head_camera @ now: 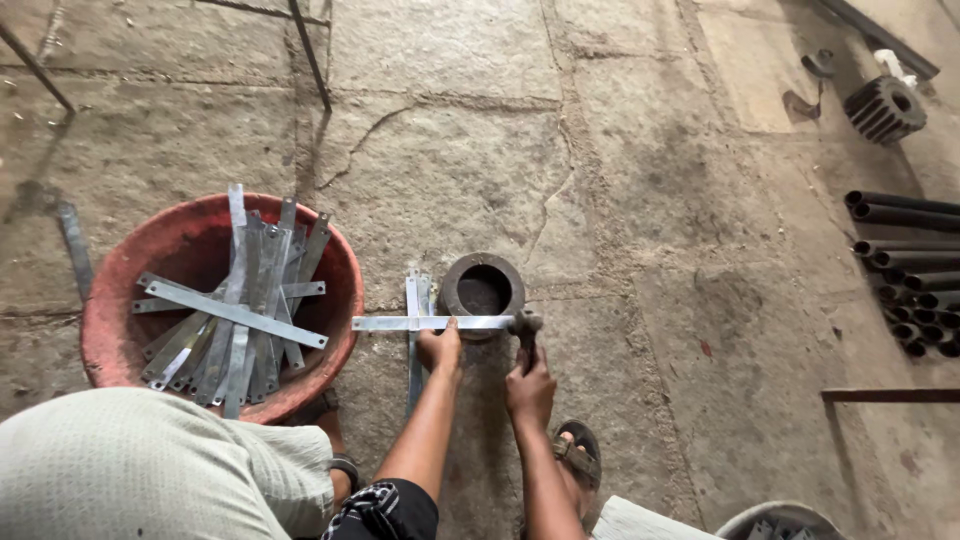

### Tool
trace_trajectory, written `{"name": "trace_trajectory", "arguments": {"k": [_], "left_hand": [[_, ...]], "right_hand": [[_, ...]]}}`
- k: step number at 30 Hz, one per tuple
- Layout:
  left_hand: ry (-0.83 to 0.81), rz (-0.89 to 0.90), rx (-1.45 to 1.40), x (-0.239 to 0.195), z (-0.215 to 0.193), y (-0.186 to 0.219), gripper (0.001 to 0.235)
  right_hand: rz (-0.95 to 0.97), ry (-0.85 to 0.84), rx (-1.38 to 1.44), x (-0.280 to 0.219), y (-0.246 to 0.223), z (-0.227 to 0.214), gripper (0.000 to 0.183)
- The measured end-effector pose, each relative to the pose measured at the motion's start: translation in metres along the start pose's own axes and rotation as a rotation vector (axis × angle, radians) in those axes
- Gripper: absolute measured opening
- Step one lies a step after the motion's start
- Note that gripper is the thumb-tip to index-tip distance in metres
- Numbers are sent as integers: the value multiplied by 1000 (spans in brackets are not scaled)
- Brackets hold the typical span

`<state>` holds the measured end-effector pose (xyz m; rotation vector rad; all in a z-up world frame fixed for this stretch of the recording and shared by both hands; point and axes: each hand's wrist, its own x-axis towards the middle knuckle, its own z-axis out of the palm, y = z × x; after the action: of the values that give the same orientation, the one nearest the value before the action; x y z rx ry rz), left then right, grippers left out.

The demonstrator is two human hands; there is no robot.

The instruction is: The person picks up metal strips from a container, places them on a circular metal anvil, and hammers them by hand. They move the processed strips into different piles on the floor and in other containers.

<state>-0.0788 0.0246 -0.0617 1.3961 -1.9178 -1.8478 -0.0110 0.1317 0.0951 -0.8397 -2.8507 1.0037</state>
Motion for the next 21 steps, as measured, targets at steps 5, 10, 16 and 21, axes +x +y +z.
{"name": "trace_trajectory", "arguments": {"k": [5, 10, 16, 21], "left_hand": [[-253, 149, 290, 24, -4, 0, 35], [-281, 264, 746, 23, -47, -9, 34], [-179, 149, 863, 3, -79, -12, 31], [357, 612, 621, -2, -104, 70, 26]], "right_hand": [[70, 99, 79, 10, 66, 40, 36], [153, 39, -27, 10, 121, 55, 39], [156, 18, -56, 17, 132, 62, 40], [202, 2, -61, 3, 114, 57, 39]]}}
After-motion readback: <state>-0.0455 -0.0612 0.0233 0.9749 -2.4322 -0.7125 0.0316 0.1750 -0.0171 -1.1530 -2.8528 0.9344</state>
